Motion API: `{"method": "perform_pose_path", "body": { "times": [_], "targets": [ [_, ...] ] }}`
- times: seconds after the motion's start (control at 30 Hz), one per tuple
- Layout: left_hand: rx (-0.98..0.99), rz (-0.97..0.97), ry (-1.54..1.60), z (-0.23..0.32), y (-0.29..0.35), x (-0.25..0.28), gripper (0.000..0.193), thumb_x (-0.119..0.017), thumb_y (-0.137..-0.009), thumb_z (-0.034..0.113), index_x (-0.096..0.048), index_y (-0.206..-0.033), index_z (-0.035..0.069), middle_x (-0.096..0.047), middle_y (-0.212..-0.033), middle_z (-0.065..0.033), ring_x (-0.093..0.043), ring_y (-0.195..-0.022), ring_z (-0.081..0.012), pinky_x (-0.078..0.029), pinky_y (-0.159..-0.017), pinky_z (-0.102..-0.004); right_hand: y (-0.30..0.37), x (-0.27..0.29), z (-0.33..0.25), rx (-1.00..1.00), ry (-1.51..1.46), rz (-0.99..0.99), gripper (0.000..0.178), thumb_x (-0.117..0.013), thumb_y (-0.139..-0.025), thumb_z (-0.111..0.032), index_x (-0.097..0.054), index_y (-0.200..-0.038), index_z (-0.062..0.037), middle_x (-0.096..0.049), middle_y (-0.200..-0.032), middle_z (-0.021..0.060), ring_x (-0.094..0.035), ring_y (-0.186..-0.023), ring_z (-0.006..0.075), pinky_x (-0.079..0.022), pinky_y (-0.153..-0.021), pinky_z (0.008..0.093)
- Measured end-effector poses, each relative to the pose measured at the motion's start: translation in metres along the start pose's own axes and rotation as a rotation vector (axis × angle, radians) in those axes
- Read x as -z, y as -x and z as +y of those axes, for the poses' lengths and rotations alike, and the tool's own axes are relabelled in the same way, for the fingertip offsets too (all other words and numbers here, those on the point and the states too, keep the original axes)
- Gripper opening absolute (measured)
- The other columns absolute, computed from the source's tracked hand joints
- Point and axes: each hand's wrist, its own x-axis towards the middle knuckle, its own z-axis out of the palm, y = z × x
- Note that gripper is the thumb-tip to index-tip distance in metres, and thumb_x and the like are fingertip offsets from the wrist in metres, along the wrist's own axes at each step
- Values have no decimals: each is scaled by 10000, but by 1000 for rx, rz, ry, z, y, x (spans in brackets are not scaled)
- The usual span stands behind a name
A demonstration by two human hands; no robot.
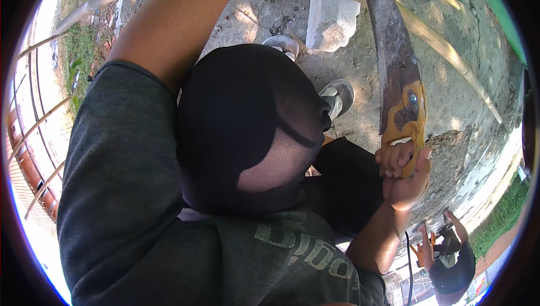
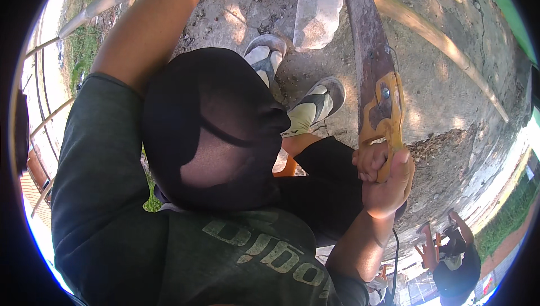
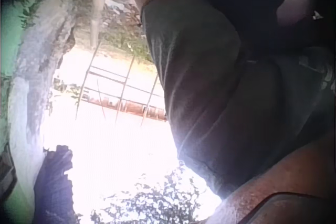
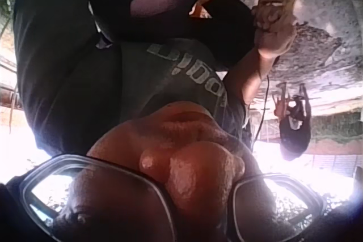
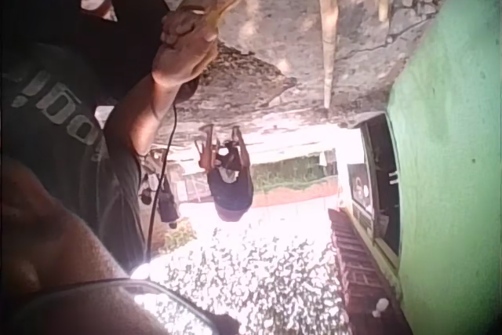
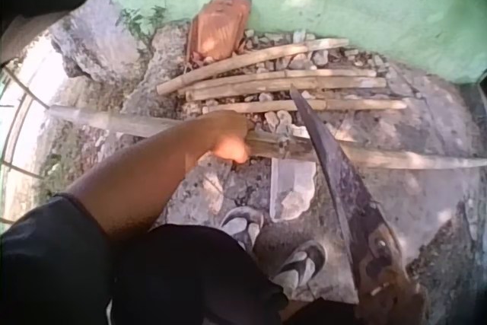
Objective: The recorder is using a hand saw to cut a bamboo pole into smaller sections.
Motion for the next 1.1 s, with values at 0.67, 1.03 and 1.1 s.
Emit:
{"method": "perform_pose_path", "body": {
  "times": [0.67, 1.03, 1.1],
  "targets": [
    [6, -24, -53, 14, 5, 8, 353, -743, -668, 265, -770, -948, 52, -743, -922, -181, -726, -904, -323, -574, -767, -441, -58, -79, -3, -81, 84, 219, 497, -374, -1054, -489, -453, -753, -100, -349, -547, -19, -337, -468, 121, -379, -528, 300],
    [-78, -183, 73, -1, -19, -9, 378, -748, -638, 295, -773, -948, 81, -735, -927, -199, -712, -859, -328, -557, -731, -425, -89, -83, 17, 18, 137, 209, 471, -379, -1056, -465, -438, -754, -108, -393, -590, -18, -341, -507, 100, -354, -524, 273],
    [17, -63, 164, 3, -12, -3, 376, -734, -616, 283, -770, -934, 85, -733, -929, -208, -711, -855, -325, -557, -724, -424, -56, -86, 19, 8, 69, 207, 480, -370, -1062, -466, -442, -758, -102, -397, -586, -21, -341, -497, 88, -332, -501, 248]
  ]
}}
